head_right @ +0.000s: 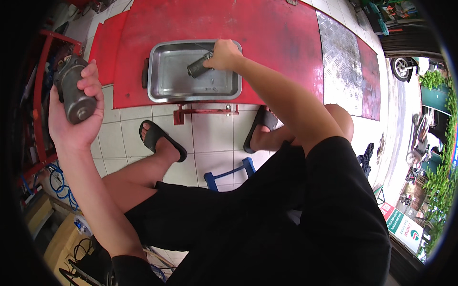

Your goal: The person sits in a workshop and uses a metal rod to manipulate a cylindrical mechanical component held in their left hand. They repeatedly insert the rod into the component, rotate it, and inspect the interior. The person places the component into a metal tray and picks it up again to continue the manipulation process.

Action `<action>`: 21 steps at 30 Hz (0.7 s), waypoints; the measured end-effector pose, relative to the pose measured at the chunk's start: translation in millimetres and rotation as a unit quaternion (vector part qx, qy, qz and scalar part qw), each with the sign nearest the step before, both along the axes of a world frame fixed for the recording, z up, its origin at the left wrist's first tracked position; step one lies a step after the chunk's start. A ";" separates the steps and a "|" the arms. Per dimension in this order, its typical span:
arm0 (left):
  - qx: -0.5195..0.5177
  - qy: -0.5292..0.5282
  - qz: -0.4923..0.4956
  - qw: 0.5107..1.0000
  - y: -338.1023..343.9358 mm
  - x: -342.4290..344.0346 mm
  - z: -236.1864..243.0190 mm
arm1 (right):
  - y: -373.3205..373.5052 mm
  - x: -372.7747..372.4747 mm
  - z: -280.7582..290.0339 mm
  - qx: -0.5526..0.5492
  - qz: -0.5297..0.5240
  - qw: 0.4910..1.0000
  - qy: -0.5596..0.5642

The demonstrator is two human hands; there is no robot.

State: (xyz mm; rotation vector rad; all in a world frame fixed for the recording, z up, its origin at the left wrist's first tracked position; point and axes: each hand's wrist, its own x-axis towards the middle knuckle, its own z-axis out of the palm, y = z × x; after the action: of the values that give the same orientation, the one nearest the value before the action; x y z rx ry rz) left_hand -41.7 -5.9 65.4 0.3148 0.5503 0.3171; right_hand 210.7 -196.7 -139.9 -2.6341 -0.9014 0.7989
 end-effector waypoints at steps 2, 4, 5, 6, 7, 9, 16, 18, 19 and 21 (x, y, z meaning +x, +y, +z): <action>-0.010 -0.016 -0.001 1.000 5.8 -2.8 -4.2 | 0.4 -2.7 2.8 -0.008 -0.011 1.000 -0.013; -0.023 -0.027 0.004 0.999 8.0 -7.1 -2.6 | 2.9 -6.7 1.1 -0.004 -0.025 0.999 -0.035; -0.028 -0.032 0.014 0.999 9.8 -8.8 -2.7 | 2.9 -4.6 -3.2 -0.015 -0.022 0.999 -0.045; -0.029 -0.038 0.019 0.999 11.8 -11.4 -1.6 | 2.8 -3.2 -5.4 -0.018 -0.028 0.999 -0.033; -0.031 -0.043 0.025 0.998 13.6 -14.5 -1.0 | 1.5 -2.3 -7.8 -0.023 -0.034 0.999 -0.022; -0.056 -0.046 0.036 0.997 19.5 -20.8 1.2 | 0.2 -2.8 -14.1 -0.033 -0.060 0.998 -0.001; -0.047 -0.065 0.039 0.996 41.7 -33.9 -0.5 | -2.0 -10.0 -21.7 -0.029 -0.087 0.995 -0.027; -0.041 -0.072 0.047 0.995 45.0 -34.5 -3.5 | -0.8 -11.7 -17.7 -0.045 -0.082 0.995 -0.045; -0.039 -0.076 0.049 0.995 50.0 -34.2 -5.8 | 0.3 -13.7 -13.8 -0.046 -0.081 0.995 -0.041; -0.050 -0.130 -0.001 0.990 58.7 -33.4 -18.5 | -5.5 -14.5 -23.2 -0.060 -0.089 0.992 -0.070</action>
State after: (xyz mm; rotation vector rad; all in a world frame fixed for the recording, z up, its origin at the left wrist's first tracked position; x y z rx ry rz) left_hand -75.1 52.8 46.8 0.1727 0.3076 0.3207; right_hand 196.3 -202.2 -163.1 -2.8569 -0.6550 0.6495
